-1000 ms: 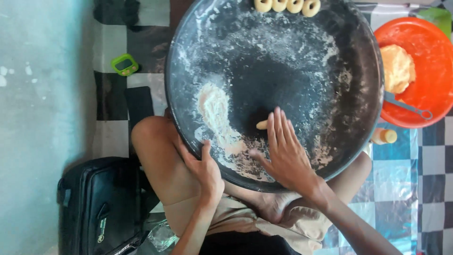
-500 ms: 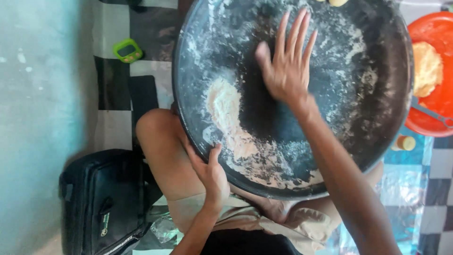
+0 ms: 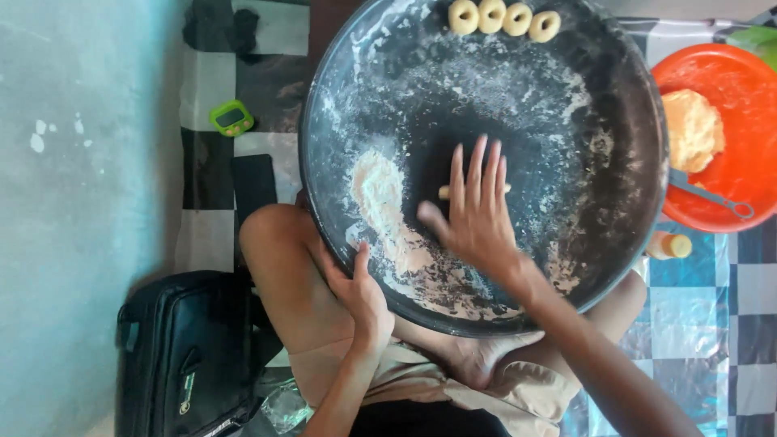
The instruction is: Shaping small pieces of dough into rings by rolling them between hands and on a tray.
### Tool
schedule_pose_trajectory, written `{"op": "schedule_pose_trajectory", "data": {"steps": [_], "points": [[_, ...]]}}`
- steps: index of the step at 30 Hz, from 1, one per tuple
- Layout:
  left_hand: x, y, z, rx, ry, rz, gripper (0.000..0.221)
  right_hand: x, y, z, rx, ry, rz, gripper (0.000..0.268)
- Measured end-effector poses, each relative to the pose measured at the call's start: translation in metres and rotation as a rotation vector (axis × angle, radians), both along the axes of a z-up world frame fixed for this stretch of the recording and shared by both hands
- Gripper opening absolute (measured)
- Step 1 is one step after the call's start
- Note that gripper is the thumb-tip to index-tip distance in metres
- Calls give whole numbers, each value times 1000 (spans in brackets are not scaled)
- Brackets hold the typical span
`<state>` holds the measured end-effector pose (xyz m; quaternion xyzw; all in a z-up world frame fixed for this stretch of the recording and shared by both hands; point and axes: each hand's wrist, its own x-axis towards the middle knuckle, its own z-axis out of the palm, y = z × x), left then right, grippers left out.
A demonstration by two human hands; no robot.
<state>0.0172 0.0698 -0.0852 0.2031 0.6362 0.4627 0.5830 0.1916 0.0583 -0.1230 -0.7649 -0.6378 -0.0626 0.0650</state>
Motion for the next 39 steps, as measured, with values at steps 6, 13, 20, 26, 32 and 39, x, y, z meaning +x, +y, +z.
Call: {"op": "schedule_pose_trajectory", "data": {"steps": [6, 13, 20, 26, 32, 39], "points": [[-1, 1, 8, 13, -22, -20, 71, -27, -79, 16, -258, 94, 46, 99], [-3, 4, 15, -50, -60, -11, 79, -12, -37, 4, -327, 149, -43, 103], [0, 0, -3, 0, 12, -27, 81, 56, 91, -17, 39, 41, -89, 73], [0, 1, -3, 21, 19, -8, 74, 70, 138, -6, -124, 227, -334, 77], [-16, -2, -18, 102, -131, -40, 71, 59, 102, -11, -91, 145, -133, 93], [0, -2, 0, 50, 16, -29, 76, 15, 18, -11, -61, 130, -39, 92]]}}
